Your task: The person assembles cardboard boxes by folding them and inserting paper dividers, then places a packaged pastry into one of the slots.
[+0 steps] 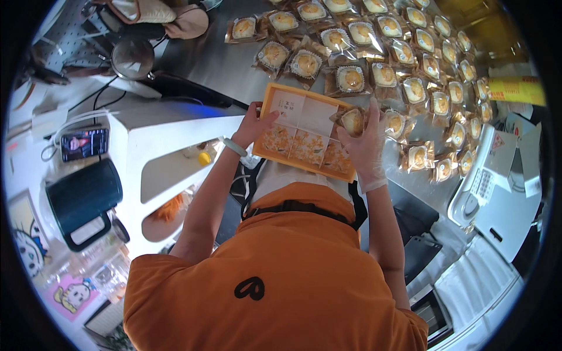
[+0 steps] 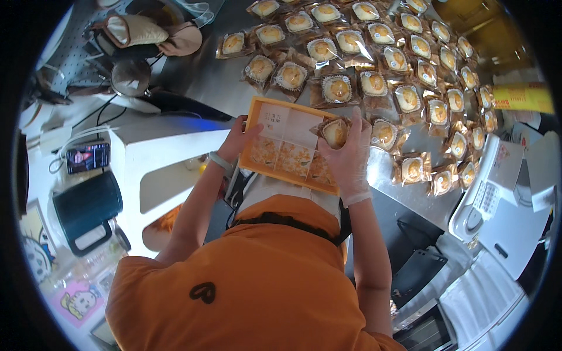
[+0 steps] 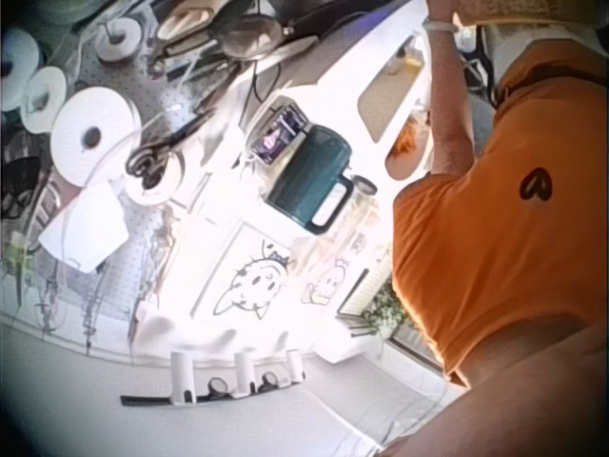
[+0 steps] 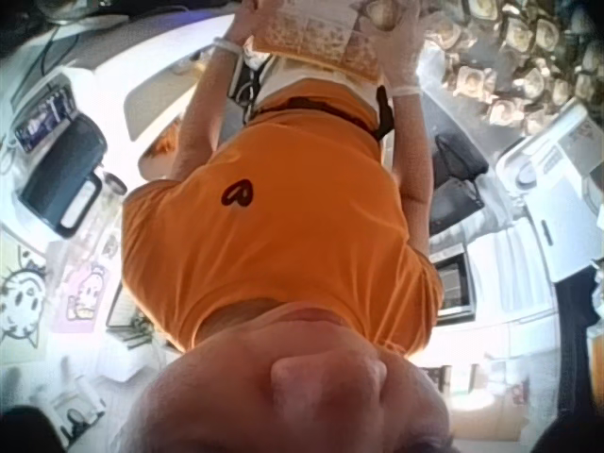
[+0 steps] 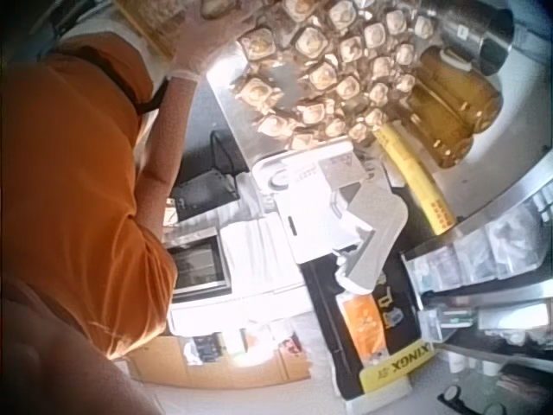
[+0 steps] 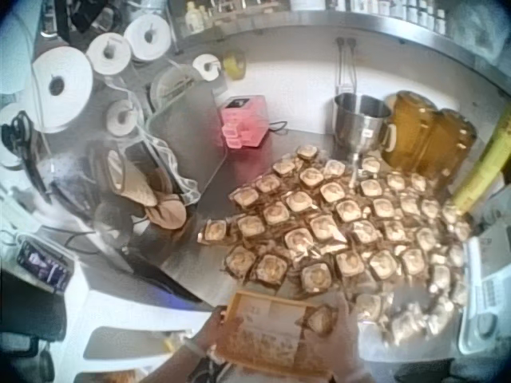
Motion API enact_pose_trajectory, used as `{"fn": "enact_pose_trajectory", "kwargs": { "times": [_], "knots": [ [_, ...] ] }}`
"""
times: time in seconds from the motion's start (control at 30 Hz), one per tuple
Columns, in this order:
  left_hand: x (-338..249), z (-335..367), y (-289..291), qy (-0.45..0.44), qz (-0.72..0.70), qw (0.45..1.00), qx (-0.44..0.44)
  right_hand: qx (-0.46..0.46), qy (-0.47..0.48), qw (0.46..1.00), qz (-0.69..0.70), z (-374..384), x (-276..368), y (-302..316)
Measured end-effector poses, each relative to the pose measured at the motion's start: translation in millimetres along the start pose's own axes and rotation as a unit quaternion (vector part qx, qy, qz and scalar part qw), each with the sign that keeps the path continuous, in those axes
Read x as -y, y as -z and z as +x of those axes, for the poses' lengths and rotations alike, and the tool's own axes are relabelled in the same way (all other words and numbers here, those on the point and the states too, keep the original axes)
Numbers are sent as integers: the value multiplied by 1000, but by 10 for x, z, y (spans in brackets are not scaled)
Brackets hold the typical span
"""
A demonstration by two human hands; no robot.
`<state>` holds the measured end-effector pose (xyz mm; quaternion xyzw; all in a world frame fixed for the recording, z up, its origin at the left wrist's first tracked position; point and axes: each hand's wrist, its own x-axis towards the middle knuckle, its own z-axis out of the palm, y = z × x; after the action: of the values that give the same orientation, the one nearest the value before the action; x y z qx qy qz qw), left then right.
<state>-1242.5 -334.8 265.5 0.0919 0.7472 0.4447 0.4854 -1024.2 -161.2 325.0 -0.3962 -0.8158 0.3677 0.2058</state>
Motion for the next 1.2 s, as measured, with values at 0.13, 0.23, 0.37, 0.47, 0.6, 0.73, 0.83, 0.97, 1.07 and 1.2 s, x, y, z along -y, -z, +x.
{"fn": "enact_pose_trajectory", "kwargs": {
  "times": [0.13, 0.23, 0.37, 0.47, 0.6, 0.73, 0.83, 0.97, 1.07, 1.2],
  "knots": [
    [-217, -209, -69, -359, 417, 798, -246, -42, -13, 998, -40, -34, 61, -83],
    [-411, -404, -271, -291, 174, 940, -22, -53, -33, 997, -55, -45, 141, -122],
    [-595, -437, -677, -69, -111, 965, 226, -61, -22, 997, -43, -89, 270, -122],
    [-609, -391, -764, -87, -158, 939, 293, -58, 4, 998, -39, -142, 354, -110],
    [-517, -282, -702, -104, -87, 956, 262, -38, 49, 998, -32, -179, 518, -13],
    [-518, -198, -582, -44, -90, 951, 293, -22, -132, 973, 186, -215, 420, 92],
    [-621, -214, -537, -26, -55, 948, 311, 10, -238, 931, 276, -181, 320, 127],
    [-662, -243, -557, -15, -7, 948, 319, 19, -280, 933, 225, -206, 184, 118],
    [-658, -231, -548, -7, -20, 942, 335, 7, -262, 929, 261, -186, 145, 157],
    [-750, -223, -476, -15, -43, 931, 362, 49, -313, 845, 431, -156, 109, 294]
  ]
}}
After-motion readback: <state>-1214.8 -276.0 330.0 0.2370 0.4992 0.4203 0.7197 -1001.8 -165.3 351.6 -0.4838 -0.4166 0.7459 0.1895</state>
